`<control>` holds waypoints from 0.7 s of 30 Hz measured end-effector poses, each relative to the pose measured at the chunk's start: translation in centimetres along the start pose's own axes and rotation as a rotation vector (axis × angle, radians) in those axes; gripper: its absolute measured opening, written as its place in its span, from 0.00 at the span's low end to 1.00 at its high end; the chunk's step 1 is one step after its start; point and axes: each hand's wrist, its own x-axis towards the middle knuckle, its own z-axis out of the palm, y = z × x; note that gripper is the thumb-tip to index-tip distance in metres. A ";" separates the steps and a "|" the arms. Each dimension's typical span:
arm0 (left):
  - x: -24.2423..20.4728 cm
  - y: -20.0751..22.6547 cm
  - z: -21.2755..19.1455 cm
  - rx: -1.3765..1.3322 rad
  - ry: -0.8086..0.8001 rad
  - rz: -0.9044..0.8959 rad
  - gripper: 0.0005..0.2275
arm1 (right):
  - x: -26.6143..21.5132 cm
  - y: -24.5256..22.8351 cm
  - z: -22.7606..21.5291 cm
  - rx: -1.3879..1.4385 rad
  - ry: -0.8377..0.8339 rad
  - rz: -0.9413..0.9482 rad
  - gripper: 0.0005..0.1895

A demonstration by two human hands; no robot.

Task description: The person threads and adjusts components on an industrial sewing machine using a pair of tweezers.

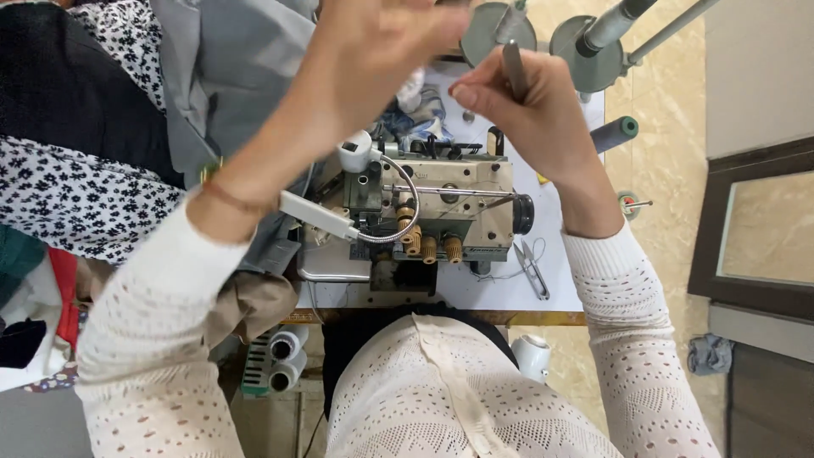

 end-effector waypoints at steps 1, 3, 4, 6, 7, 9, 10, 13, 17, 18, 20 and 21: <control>-1.4 0.5 -0.1 0.084 -0.039 -0.063 0.08 | -0.2 0.5 0.2 0.036 0.009 0.080 0.06; -3.7 1.0 0.0 0.164 -0.074 -0.133 0.10 | -0.6 0.9 0.7 0.071 0.011 0.167 0.05; -4.3 0.9 0.0 0.139 -0.166 -0.227 0.12 | -0.6 0.8 0.9 0.126 -0.009 0.194 0.05; -5.3 0.8 0.3 0.113 -0.251 -0.326 0.15 | -0.5 0.5 1.4 0.180 -0.040 0.223 0.06; -5.5 0.8 0.6 -0.044 -0.295 -0.446 0.17 | -0.4 0.3 1.6 0.182 -0.038 0.234 0.07; -5.7 0.8 1.0 -0.201 -0.334 -0.562 0.19 | -0.2 0.2 2.1 0.185 -0.040 0.242 0.09; -5.7 0.9 1.2 -0.238 -0.299 -0.667 0.12 | 0.0 0.3 2.2 0.179 -0.038 0.230 0.09; -5.7 0.9 1.3 -0.254 -0.260 -0.789 0.06 | 0.1 0.7 2.5 0.165 -0.022 0.231 0.10; -5.7 0.1 1.0 -0.264 -0.215 -0.849 0.07 | 0.1 2.1 2.2 0.194 0.044 0.215 0.07; -5.8 0.0 0.9 -0.262 -0.219 -0.846 0.07 | 0.1 2.2 2.1 0.193 0.048 0.213 0.07; -5.8 -0.3 0.6 -0.263 -0.178 -0.865 0.09 | 0.1 2.3 1.7 0.171 0.128 0.258 0.09; -5.8 -0.5 0.5 -0.262 -0.181 -0.862 0.09 | 0.3 2.3 1.6 0.170 0.132 0.256 0.09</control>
